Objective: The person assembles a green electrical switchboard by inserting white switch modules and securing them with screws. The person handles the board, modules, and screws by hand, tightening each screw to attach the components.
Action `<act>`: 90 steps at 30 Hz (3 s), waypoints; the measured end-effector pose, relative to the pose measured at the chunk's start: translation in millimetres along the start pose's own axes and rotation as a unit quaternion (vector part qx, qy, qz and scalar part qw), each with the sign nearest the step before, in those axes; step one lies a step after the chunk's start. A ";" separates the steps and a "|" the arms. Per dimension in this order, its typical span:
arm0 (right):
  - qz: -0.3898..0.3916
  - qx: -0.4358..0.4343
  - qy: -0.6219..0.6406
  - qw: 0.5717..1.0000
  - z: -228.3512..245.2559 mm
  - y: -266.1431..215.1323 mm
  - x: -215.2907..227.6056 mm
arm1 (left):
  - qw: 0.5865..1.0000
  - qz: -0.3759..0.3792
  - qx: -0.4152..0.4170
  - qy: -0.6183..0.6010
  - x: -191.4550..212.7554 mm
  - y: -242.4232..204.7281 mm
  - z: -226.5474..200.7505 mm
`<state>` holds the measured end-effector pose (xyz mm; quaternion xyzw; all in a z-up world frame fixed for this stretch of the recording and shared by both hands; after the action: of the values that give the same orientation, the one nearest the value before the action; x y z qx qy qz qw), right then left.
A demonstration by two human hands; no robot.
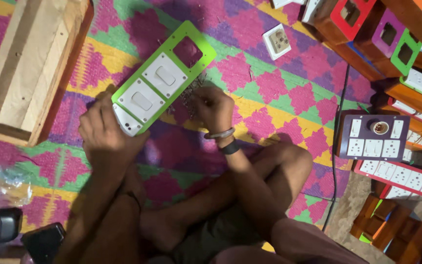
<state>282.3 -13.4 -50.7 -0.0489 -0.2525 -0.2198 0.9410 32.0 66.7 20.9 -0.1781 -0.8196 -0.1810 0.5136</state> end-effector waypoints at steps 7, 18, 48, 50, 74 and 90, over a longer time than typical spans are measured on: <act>0.047 -0.055 0.057 0.996 -12.7 -0.3 11.6 | 0.998 -0.019 -0.042 0.030 3.2 2.0 -8.6; 0.011 -0.066 0.356 0.932 -23.2 -5.8 3.4 | 0.999 -0.008 -0.034 0.023 -5.0 2.8 -4.5; 0.056 -0.111 0.338 0.933 -12.4 4.4 29.6 | 0.994 0.034 -0.105 0.029 -11.3 -7.7 -1.9; 0.082 -0.067 0.201 0.974 -4.8 11.6 35.1 | 0.992 0.058 -0.102 0.037 -14.2 -9.0 -2.8; 0.067 0.010 0.134 0.989 -11.7 35.4 21.6 | 0.990 0.048 -0.134 0.021 -4.1 -12.4 -8.0; 0.085 0.084 -0.213 0.970 28.8 1.2 -19.3 | 0.997 -0.009 -0.061 -0.044 -10.8 -11.6 15.1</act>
<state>254.8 1.0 -35.2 -0.0369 -0.4593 -0.1011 0.8817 19.1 62.6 3.7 -0.2094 -0.8304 -0.2271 0.4638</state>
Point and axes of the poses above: each hand's wrist, its own y-axis towards the middle knuckle, its own x-axis out of the back of the hand, z = x × y, the point moved 8 cm from there along y, towards the middle knuckle, and after that the axes turned 9 degrees about z, right-handed, at the moved point
